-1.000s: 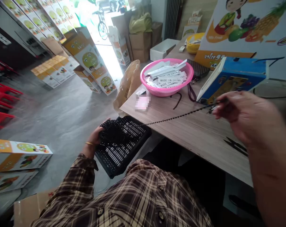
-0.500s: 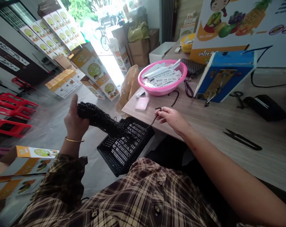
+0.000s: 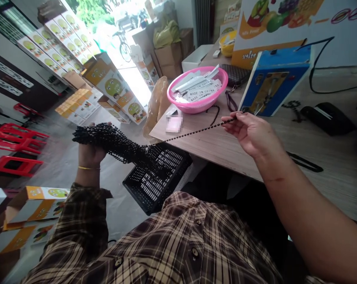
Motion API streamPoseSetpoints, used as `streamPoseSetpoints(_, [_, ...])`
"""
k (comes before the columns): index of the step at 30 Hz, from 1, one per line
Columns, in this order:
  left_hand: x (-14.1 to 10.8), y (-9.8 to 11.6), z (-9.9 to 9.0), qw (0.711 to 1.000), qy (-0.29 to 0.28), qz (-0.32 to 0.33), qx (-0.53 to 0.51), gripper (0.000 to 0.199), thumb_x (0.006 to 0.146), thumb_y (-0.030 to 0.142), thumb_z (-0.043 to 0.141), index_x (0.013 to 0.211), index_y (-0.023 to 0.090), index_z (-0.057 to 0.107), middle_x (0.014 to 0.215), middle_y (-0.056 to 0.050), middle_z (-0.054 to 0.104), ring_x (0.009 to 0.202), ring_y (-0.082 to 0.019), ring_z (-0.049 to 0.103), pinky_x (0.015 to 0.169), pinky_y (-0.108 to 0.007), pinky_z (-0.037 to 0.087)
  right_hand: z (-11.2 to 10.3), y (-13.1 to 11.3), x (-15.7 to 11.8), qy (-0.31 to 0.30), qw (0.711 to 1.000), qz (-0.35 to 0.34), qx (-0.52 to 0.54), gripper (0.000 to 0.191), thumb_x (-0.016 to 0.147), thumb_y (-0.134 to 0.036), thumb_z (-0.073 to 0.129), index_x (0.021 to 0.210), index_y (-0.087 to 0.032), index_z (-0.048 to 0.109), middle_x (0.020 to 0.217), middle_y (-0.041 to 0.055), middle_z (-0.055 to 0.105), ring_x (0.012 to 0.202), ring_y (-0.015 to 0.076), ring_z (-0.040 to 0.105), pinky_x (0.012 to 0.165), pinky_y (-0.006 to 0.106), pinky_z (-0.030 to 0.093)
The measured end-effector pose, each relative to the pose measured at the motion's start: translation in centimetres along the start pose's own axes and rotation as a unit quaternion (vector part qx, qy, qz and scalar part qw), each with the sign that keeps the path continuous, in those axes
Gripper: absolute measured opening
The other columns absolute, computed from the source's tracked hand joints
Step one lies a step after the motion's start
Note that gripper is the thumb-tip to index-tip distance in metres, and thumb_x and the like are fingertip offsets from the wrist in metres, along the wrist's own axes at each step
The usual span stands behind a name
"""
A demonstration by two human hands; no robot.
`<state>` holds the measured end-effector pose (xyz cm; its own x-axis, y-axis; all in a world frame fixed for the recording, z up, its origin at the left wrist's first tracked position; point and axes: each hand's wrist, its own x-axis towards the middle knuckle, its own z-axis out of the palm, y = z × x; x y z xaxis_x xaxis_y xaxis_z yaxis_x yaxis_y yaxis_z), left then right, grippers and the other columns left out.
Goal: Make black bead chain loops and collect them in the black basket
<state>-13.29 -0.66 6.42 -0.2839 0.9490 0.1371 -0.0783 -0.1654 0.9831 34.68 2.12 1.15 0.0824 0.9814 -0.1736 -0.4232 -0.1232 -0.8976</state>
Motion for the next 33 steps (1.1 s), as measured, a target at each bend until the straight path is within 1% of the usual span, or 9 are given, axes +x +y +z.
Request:
streamPoseSetpoints(4, [-0.8,-1.1,0.7,0.998,-0.004,-0.006,0.058,0.054,0.092,0.049,0.061,0.142,0.028,0.050,0.138,-0.010,0.064,0.125,-0.022,0.063,0.105,-0.039,0.052,-0.5,1.4,-0.4,-0.016,0.998,0.035,0.041,0.021,0.102,-0.013,0.041,0.091,-0.014,0.058,0.077,0.0036,0.059,0.083,0.0159,0.065,0.090,0.031,0.052])
streamPoseSetpoints(9, [-1.6,0.1,2.5,0.972,-0.021,0.147,0.182,0.098,0.082,0.031,0.080,0.160,0.027,0.021,0.156,-0.012,0.046,0.146,-0.023,0.042,0.111,-0.031,0.045,1.4,5.5,-1.3,-0.146,0.979,0.140,0.023,0.006,0.090,-0.016,0.054,0.089,-0.013,0.060,0.056,-0.0065,0.030,0.048,0.0087,0.034,0.071,0.029,0.054])
streamPoseSetpoints(14, [-1.7,2.5,4.3,0.958,-0.048,0.177,0.223,0.089,0.081,0.041,0.081,0.155,0.034,0.033,0.150,-0.002,0.050,0.152,-0.026,0.031,0.108,-0.031,0.049,9.1,10.0,-1.8,-0.267,0.946,0.146,-0.113,0.014,0.087,-0.024,0.061,0.094,-0.012,0.062,0.058,-0.0056,0.032,0.047,0.0078,0.025,0.047,0.020,0.025])
streamPoseSetpoints(18, [-3.3,3.8,6.5,0.944,-0.058,0.216,0.242,0.079,0.078,0.031,0.085,0.146,0.043,0.045,0.158,0.007,0.038,0.152,-0.025,0.030,0.116,-0.033,0.044,17.1,13.3,-2.7,-0.344,0.884,0.027,-0.316,0.034,0.083,-0.043,0.076,0.098,-0.015,0.066,0.088,0.0035,0.063,0.075,0.0153,0.054,0.063,0.024,0.038])
streamPoseSetpoints(22, [-4.5,3.6,7.2,0.945,-0.042,0.228,0.231,0.075,0.081,0.028,0.082,0.145,0.041,0.046,0.160,0.006,0.035,0.151,-0.026,0.033,0.119,-0.034,0.040,21.2,16.4,-3.6,-0.354,0.853,0.060,-0.380,0.042,0.072,-0.046,0.086,0.091,-0.017,0.063,0.090,0.0044,0.064,0.085,0.0215,0.057,0.067,0.024,0.039])
streamPoseSetpoints(25, [-2.9,1.7,4.2,0.956,-0.019,0.174,0.235,0.080,0.082,0.027,0.080,0.150,0.033,0.039,0.148,-0.003,0.052,0.143,-0.024,0.045,0.116,-0.036,0.044,20.9,17.1,-3.0,-0.351,0.869,0.126,-0.325,0.020,0.084,-0.031,0.069,0.079,-0.015,0.059,0.069,0.0012,0.053,0.063,0.0140,0.049,0.054,0.023,0.035])
streamPoseSetpoints(28, [-1.1,-1.6,-0.6,0.956,-0.006,0.002,0.294,0.083,0.075,0.028,0.082,0.148,0.021,0.043,0.117,-0.010,0.071,0.108,-0.023,0.070,0.098,-0.038,0.056,19.9,15.9,-1.7,-0.352,0.886,0.194,-0.230,0.019,0.091,-0.027,0.056,0.078,-0.013,0.057,0.055,-0.0041,0.029,0.046,0.0090,0.026,0.043,0.021,0.024])
streamPoseSetpoints(31, [-2.2,-5.2,-3.5,0.893,-0.055,-0.193,0.403,0.071,0.064,0.032,0.088,0.127,0.015,0.061,0.101,-0.012,0.076,0.079,-0.023,0.072,0.078,-0.040,0.062,19.6,14.5,-0.6,-0.357,0.888,0.256,-0.137,0.023,0.092,-0.026,0.054,0.075,-0.012,0.056,0.052,-0.0067,0.019,0.044,0.0076,0.016,0.039,0.019,0.019])
streamPoseSetpoints(33, [-4.8,-7.8,-3.1,0.878,-0.130,-0.229,0.399,0.061,0.065,0.037,0.087,0.118,0.014,0.066,0.104,-0.014,0.076,0.084,-0.025,0.072,0.082,-0.041,0.061,19.8,14.5,-0.4,-0.351,0.882,0.280,-0.145,0.025,0.094,-0.026,0.053,0.074,-0.012,0.056,0.051,-0.0067,0.020,0.043,0.0073,0.016,0.038,0.017,0.020])
